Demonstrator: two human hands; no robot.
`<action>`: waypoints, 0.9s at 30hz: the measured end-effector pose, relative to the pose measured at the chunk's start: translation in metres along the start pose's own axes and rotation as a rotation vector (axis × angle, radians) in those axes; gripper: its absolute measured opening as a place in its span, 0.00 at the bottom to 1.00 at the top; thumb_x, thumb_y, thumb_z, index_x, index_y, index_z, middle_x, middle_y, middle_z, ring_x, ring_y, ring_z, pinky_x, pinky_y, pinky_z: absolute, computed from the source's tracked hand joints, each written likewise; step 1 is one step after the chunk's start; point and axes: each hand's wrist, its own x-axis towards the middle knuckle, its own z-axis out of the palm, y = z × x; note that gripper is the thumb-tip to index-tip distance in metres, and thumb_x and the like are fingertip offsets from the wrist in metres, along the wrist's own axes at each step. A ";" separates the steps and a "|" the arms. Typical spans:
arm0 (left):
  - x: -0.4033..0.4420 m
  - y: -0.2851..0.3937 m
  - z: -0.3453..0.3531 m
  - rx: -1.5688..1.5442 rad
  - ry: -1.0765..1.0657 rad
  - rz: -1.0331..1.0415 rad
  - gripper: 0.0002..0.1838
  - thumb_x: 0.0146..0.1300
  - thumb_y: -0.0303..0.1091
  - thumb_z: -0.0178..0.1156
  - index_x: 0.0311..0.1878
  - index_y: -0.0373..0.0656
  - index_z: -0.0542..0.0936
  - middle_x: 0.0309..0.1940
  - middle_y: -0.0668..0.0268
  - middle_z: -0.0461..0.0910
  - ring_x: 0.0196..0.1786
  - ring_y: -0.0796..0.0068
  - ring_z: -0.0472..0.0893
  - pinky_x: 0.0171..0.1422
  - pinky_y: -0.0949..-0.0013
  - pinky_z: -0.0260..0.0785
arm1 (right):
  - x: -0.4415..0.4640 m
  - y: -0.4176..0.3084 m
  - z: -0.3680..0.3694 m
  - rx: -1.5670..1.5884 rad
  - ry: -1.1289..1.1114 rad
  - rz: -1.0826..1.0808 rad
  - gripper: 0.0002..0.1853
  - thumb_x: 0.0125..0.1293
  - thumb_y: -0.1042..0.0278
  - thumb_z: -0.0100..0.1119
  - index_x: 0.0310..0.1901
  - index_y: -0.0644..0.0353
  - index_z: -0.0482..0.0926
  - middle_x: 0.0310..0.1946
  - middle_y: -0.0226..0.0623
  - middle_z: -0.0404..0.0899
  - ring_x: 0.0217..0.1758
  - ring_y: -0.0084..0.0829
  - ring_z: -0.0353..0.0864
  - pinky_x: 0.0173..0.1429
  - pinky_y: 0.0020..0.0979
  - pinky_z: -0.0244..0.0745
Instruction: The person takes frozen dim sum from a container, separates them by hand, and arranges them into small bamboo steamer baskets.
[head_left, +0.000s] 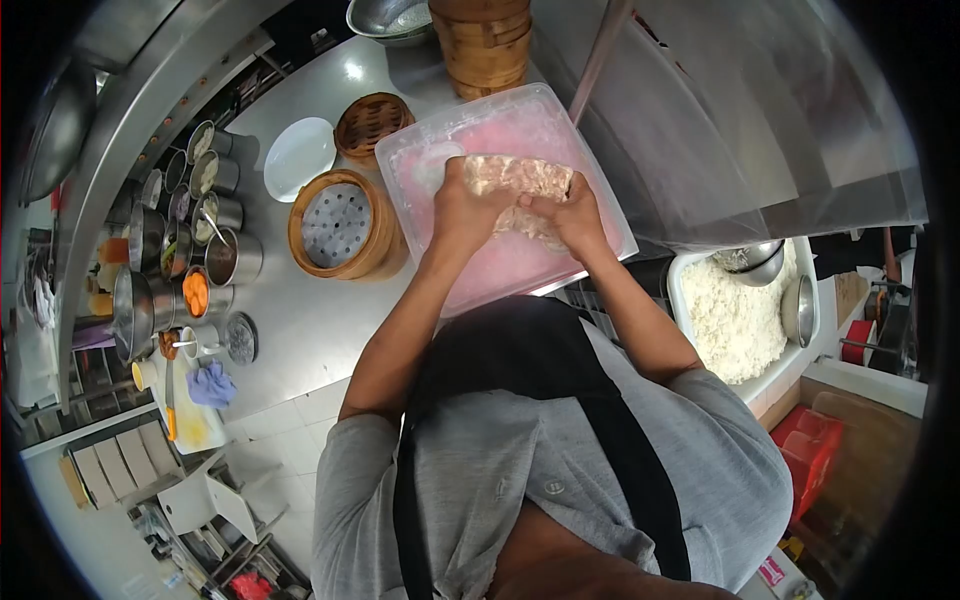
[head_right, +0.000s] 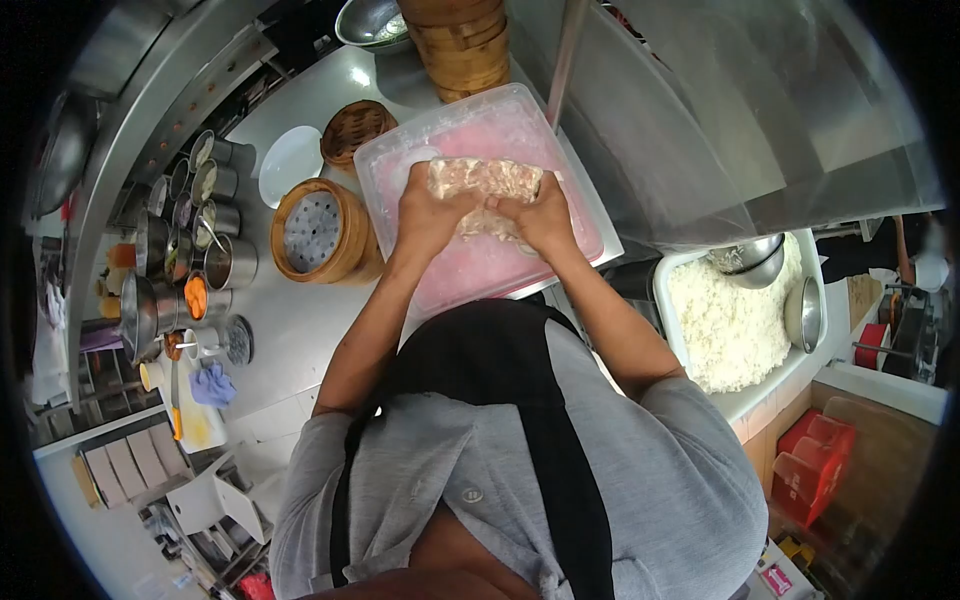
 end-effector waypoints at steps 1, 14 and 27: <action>0.004 -0.008 -0.005 -0.140 -0.042 -0.054 0.31 0.52 0.30 0.71 0.57 0.30 0.70 0.46 0.55 0.82 0.47 0.64 0.83 0.50 0.66 0.77 | 0.002 -0.001 -0.005 0.165 -0.099 0.087 0.30 0.55 0.71 0.74 0.56 0.70 0.69 0.47 0.42 0.81 0.50 0.31 0.83 0.55 0.32 0.80; 0.007 -0.019 -0.049 -0.754 -0.138 -0.165 0.22 0.61 0.30 0.67 0.56 0.34 0.73 0.48 0.61 0.80 0.47 0.70 0.83 0.50 0.66 0.78 | 0.007 -0.027 -0.028 -0.471 0.090 -0.476 0.42 0.54 0.62 0.75 0.67 0.69 0.64 0.51 0.46 0.80 0.54 0.38 0.81 0.61 0.36 0.75; -0.015 -0.025 -0.048 -0.535 -0.401 -0.218 0.24 0.65 0.40 0.66 0.58 0.35 0.74 0.48 0.63 0.80 0.48 0.76 0.79 0.53 0.70 0.73 | 0.025 -0.044 0.009 0.159 -0.440 0.195 0.35 0.64 0.38 0.62 0.51 0.70 0.79 0.43 0.38 0.82 0.46 0.25 0.81 0.48 0.25 0.75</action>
